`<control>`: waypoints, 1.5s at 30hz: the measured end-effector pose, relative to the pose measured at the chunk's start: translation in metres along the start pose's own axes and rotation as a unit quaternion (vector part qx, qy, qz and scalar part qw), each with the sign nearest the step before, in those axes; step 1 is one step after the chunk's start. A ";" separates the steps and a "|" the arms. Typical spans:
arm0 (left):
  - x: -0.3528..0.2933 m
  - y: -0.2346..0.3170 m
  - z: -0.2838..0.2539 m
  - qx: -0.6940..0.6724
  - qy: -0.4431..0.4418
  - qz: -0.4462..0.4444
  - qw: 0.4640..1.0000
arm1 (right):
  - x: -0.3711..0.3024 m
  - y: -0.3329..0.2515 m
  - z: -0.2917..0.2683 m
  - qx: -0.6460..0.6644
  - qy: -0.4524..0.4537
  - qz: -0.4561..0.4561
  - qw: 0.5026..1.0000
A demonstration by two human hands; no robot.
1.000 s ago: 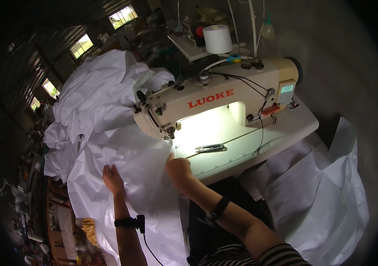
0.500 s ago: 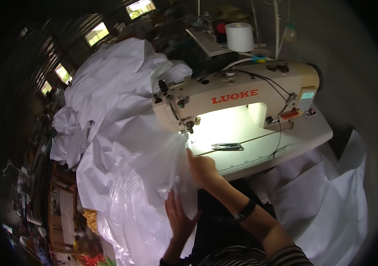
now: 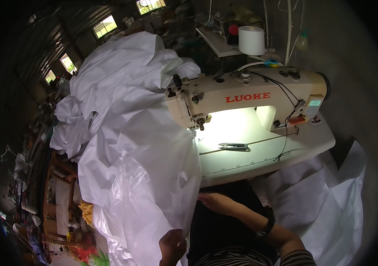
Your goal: Sewing together large white plastic sheets using an industrial sewing machine.
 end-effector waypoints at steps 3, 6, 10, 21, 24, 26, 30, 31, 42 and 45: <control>0.022 0.038 -0.009 0.007 0.028 0.085 0.996 | 0.025 -0.023 0.026 0.111 -0.143 -0.004 0.983; 0.036 0.049 -0.005 -0.106 -0.055 -0.008 0.993 | 0.036 -0.046 0.049 0.145 -0.232 0.006 0.962; 0.050 0.053 -0.007 -0.141 -0.095 0.074 0.983 | 0.045 -0.045 0.064 0.135 -0.201 0.027 0.970; 0.085 0.031 -0.059 -0.239 -0.137 0.098 0.956 | 0.234 0.002 0.075 -0.089 0.076 0.174 0.978; 0.087 0.014 -0.082 -0.167 -0.118 0.060 0.977 | 0.270 0.012 0.069 -0.132 0.105 0.213 0.962; 0.086 0.003 -0.100 -0.133 -0.069 0.049 0.988 | 0.281 0.011 0.062 -0.136 0.114 0.224 0.958; 0.083 -0.026 -0.118 -0.076 -0.080 -0.022 0.994 | 0.256 0.006 0.049 -0.062 0.092 0.202 0.973; 0.080 -0.031 -0.118 -0.085 -0.098 -0.019 0.991 | 0.234 0.007 0.046 -0.015 0.067 0.186 0.980; 0.037 -0.021 -0.009 -0.194 -0.292 0.037 0.936 | -0.108 -0.039 0.022 0.395 -0.182 0.295 0.851; 0.027 -0.009 0.012 -0.174 -0.442 -0.004 0.880 | -0.112 -0.053 0.026 0.316 -0.105 0.289 0.897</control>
Point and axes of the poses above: each hand's wrist, its own x-axis towards the middle knuckle, its own z-axis out of the palm, y = z × x, the point moved 3 cm from there along x, towards the middle knuckle, and after that the axes turned 13 degrees about z, right-handed, at the moved point
